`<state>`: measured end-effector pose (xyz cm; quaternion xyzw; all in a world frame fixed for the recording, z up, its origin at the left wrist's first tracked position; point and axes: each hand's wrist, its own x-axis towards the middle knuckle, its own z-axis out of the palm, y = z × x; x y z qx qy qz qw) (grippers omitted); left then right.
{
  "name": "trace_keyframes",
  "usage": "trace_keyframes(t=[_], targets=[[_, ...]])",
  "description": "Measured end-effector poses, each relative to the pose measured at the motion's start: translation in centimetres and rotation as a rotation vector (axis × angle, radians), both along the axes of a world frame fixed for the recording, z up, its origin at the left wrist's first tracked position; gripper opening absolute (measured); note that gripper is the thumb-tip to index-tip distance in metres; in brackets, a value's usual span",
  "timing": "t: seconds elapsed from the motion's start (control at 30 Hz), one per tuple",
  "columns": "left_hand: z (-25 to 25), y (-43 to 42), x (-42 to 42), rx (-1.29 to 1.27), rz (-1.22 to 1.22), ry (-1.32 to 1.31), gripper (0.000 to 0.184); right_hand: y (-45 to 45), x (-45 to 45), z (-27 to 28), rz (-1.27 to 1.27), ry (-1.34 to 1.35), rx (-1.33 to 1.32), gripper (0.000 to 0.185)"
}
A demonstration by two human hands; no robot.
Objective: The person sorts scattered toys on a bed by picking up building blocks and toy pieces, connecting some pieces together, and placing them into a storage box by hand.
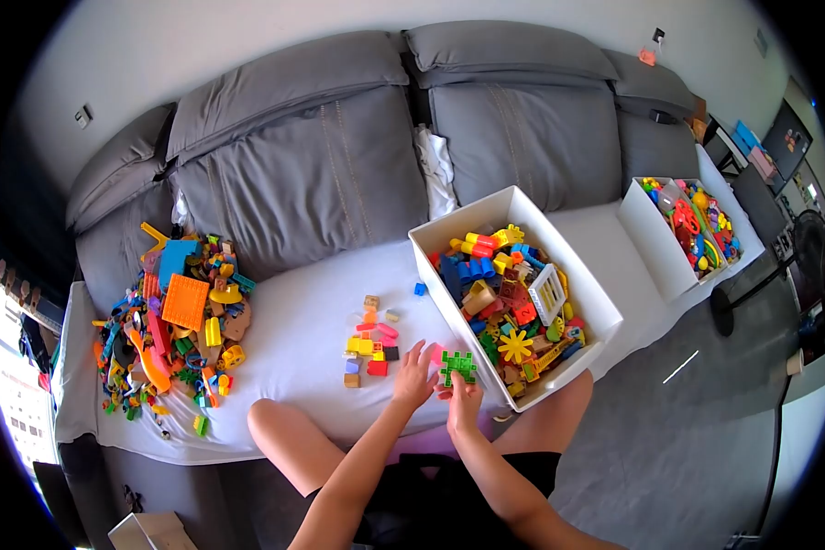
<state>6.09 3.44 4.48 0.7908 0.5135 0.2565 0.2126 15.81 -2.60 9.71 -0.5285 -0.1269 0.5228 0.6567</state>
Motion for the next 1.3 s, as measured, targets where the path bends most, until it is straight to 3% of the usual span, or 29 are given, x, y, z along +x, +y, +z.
trace_keyframes(t=[0.13,0.23,0.37,0.47,0.53,0.57,0.63,0.7,0.8,0.83,0.9,0.97,1.03,1.1,1.17,1.27,1.3], targets=[[0.7,2.7,2.8,-0.172,-0.163,0.255,0.057,-1.6,2.6,-0.5,-0.011,-0.151,-0.038,0.014],[-0.4,3.0,3.2,-0.215,0.010,0.161,0.055,-2.7,3.2,-0.7,0.038,-0.133,-0.087,0.014],[-2.4,2.5,2.8,-0.076,0.578,-0.484,0.049,-2.6,2.4,2.4,0.207,-0.093,-0.086,0.015],[3.8,2.7,4.2,-0.049,0.558,-0.934,0.048,-1.6,1.2,5.9,0.067,0.027,0.179,0.012],[8.0,2.9,5.7,-0.142,0.311,-1.054,0.052,-1.0,1.5,7.8,-0.141,0.019,0.249,0.014],[9.9,2.8,6.5,-0.222,0.060,-1.094,0.059,-0.7,1.9,8.4,-0.245,0.011,0.277,0.016],[12.8,2.6,8.1,-0.189,-0.294,-0.946,0.061,0.3,2.9,8.9,-0.412,0.061,0.288,0.026],[13.1,2.3,8.9,-0.205,-0.370,-0.846,0.061,0.7,3.4,9.2,-0.479,0.132,0.296,0.037],[10.5,1.9,7.8,-0.164,-0.180,-0.953,0.044,-0.4,3.5,7.1,-0.236,0.050,0.277,0.036],[9.9,1.5,6.8,-0.179,-0.101,-0.958,0.041,-0.7,3.1,6.4,-0.157,-0.013,0.286,0.026],[7.6,0.9,4.4,0.014,0.154,-0.762,0.023,-0.4,1.9,4.4,0.030,-0.082,0.298,0.020],[5.3,0.2,0.9,0.021,0.275,-0.583,0.025,1.0,0.2,2.7,0.242,-0.163,0.154,0.018],[2.6,-0.5,-3.2,0.254,0.369,-0.264,0.033,3.1,-1.4,-0.7,0.478,-0.574,0.138,0.027],[1.0,-1.4,-6.4,0.208,0.503,0.000,0.043,5.1,-3.0,-2.2,0.491,-1.145,0.316,0.037],[0.4,-2.5,-8.6,0.142,0.572,0.191,0.050,6.7,-4.7,-3.1,0.667,-1.257,0.241,0.040],[0.6,-3.5,-11.2,-0.095,0.405,0.197,0.054,7.9,-7.0,-2.9,0.961,-1.376,0.102,0.038],[0.2,-3.7,-11.6,-0.099,0.416,0.182,0.054,7.7,-7.6,-3.4,0.946,-1.425,0.131,0.037]])
